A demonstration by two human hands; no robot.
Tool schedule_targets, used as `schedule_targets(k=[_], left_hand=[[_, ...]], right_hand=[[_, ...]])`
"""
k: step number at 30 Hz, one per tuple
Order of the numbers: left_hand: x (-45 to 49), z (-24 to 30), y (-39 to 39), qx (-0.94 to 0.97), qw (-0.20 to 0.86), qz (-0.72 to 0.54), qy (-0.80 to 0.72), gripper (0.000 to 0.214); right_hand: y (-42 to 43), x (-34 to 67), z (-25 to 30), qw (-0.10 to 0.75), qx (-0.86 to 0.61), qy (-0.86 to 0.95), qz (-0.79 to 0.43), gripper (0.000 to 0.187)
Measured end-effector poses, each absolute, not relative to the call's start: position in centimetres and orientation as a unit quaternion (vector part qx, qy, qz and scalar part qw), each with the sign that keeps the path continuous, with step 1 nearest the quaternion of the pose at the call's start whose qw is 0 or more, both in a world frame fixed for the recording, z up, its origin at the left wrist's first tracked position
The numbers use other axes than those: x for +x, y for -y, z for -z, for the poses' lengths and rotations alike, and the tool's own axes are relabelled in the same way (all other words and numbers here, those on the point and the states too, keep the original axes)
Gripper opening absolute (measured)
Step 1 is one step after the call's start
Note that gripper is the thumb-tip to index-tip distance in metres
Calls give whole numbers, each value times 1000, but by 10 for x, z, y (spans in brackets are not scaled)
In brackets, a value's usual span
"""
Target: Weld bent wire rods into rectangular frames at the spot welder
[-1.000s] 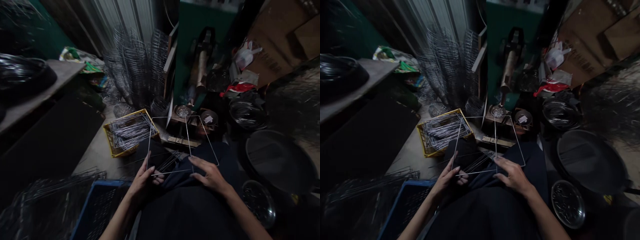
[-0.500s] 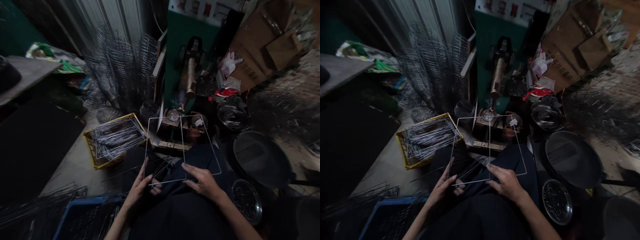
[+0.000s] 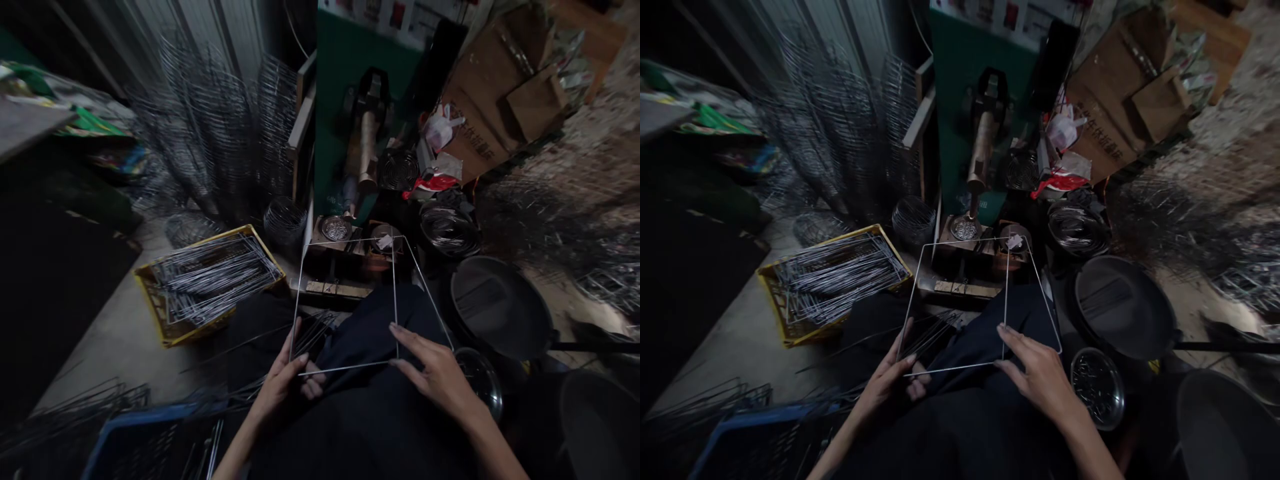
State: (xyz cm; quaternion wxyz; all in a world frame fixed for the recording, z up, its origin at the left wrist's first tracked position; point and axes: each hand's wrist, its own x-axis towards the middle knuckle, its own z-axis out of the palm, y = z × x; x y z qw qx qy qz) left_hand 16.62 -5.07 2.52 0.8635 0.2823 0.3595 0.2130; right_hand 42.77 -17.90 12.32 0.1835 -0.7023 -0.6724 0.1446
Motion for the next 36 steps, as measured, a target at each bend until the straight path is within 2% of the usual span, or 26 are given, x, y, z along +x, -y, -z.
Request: schedule_targets(k=[8, 13, 18, 24, 36], left_hand=[[154, -36, 52, 336, 845, -222, -352, 96], [160, -35, 54, 347, 842, -215, -353, 93], [158, -37, 53, 350, 837, -215, -362, 92], [153, -41, 52, 343, 836, -232, -360, 95], [158, -59, 58, 359, 823, -254, -360, 92]], right_hand=[[168, 425, -96, 234, -705, 631, -224, 52], [158, 406, -91, 276, -610, 676, -306, 54], [163, 409, -90, 272, -649, 668, -243, 54], [169, 410, -84, 249, -636, 674, -280, 56], [172, 407, -81, 217, -634, 716, -196, 60]])
